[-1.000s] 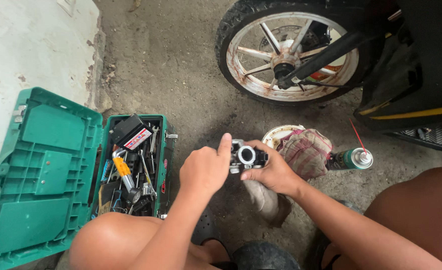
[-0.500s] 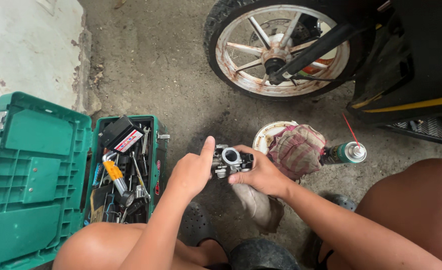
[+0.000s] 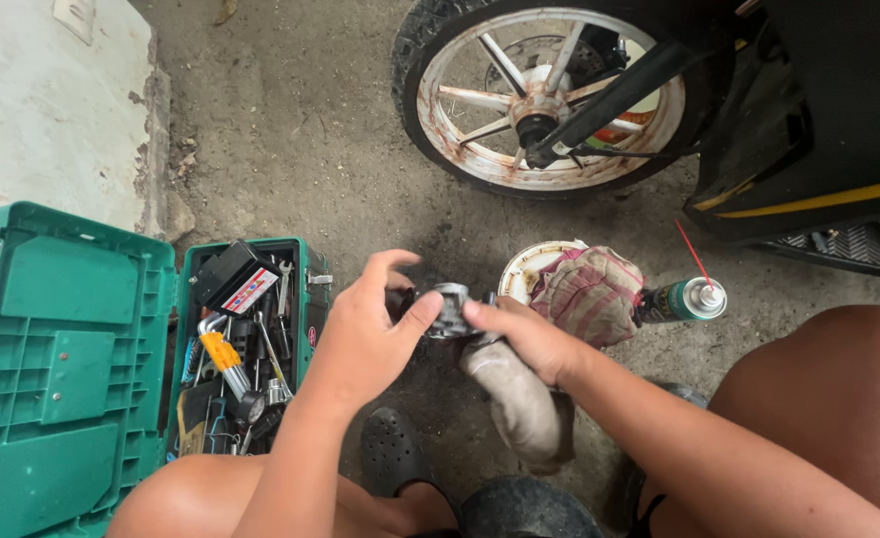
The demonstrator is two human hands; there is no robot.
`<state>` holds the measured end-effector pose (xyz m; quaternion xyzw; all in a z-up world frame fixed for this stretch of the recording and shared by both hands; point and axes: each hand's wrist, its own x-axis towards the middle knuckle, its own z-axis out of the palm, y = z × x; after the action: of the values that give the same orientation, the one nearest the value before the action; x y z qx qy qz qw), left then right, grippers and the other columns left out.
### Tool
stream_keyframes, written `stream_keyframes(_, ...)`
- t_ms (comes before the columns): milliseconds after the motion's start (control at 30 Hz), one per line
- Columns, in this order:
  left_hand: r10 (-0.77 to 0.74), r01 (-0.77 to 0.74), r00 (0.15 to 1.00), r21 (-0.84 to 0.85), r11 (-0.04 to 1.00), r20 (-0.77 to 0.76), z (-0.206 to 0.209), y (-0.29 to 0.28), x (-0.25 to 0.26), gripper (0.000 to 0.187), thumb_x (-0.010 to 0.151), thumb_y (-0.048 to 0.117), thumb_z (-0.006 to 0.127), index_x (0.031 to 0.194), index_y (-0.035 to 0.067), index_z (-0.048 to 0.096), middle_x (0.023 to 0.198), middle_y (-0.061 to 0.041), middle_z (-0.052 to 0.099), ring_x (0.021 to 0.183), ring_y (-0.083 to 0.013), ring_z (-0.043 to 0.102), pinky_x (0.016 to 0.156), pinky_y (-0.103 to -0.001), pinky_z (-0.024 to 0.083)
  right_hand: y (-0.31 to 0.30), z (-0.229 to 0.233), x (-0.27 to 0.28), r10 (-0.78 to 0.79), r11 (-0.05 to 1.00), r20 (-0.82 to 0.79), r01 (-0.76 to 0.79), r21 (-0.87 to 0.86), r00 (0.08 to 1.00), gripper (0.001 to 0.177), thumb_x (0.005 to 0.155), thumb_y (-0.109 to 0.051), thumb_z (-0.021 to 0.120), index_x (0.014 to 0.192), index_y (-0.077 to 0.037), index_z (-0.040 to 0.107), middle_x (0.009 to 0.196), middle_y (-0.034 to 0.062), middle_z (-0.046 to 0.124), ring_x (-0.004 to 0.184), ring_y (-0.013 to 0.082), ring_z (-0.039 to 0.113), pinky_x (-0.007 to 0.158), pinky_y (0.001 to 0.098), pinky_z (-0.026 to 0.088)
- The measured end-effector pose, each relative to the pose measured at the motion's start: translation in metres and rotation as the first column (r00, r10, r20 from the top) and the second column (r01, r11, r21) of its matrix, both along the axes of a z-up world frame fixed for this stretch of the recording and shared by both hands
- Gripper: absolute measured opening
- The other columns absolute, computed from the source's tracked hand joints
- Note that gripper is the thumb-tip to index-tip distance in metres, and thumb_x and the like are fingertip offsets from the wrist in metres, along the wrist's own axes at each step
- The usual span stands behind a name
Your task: The person cleans a motorcycle carburetor by spraying it with cleaner and wiping the internal and external surfaces with a cloth.
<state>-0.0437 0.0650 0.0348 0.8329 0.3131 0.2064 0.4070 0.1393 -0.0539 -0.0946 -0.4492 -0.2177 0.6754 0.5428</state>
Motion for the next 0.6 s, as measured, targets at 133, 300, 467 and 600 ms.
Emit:
stream_keyframes(133, -0.040, 0.042, 0.997, -0.030, 0.999, 0.072, -0.003, 0.006, 0.001, 0.033, 0.086, 0.025, 0.077, 0.112, 0.004, 0.074, 0.100, -0.015, 0.078, 0.089, -0.0192, 0.074, 0.079, -0.032, 0.057, 0.003, 0.018, 0.006, -0.090, 0.986, -0.206, 0.058, -0.154, 0.974, 0.049, 0.094, -0.053, 0.064, 0.105, -0.006, 0.073, 0.089, 0.0058, 0.075, 0.074, 0.0153, 0.068, 0.071, 0.0314, 0.057)
stream_keyframes(300, 0.068, -0.076, 0.997, -0.239, 0.968, -0.039, -0.006, 0.002, 0.010, 0.036, 0.086, 0.026, 0.074, 0.118, 0.008, 0.072, 0.084, -0.009, 0.078, 0.067, -0.0137, 0.070, 0.064, -0.030, 0.056, 0.011, 0.044, 0.003, -0.184, 0.956, -0.137, 0.145, -0.255, 0.973, 0.045, 0.092, -0.050, 0.061, 0.105, -0.009, 0.075, 0.094, 0.0020, 0.079, 0.080, 0.0143, 0.071, 0.076, 0.0303, 0.057)
stream_keyframes(467, 0.137, -0.146, 0.989, -0.314, 0.938, -0.050, -0.010, -0.004, 0.020, 0.029, 0.090, 0.026, 0.072, 0.107, 0.003, 0.076, 0.078, -0.006, 0.077, 0.061, -0.0094, 0.069, 0.058, -0.026, 0.057, 0.011, 0.037, 0.007, -0.224, 0.968, -0.250, 0.184, -0.173, 0.942, 0.039, 0.097, -0.045, 0.066, 0.108, -0.008, 0.074, 0.097, 0.0054, 0.076, 0.081, 0.0175, 0.070, 0.076, 0.0334, 0.056)
stream_keyframes(600, 0.230, -0.251, 0.968, -0.382, 0.889, -0.100, -0.015, -0.002, 0.023, 0.030, 0.092, 0.029, 0.070, 0.101, 0.001, 0.076, 0.075, -0.006, 0.076, 0.058, -0.0094, 0.068, 0.054, -0.025, 0.056, 0.012, 0.031, 0.007, -0.212, 0.969, -0.294, 0.162, -0.184, 0.932, 0.043, 0.096, -0.045, 0.063, 0.113, -0.006, 0.072, 0.103, 0.0076, 0.077, 0.088, 0.0199, 0.070, 0.082, 0.0352, 0.056)
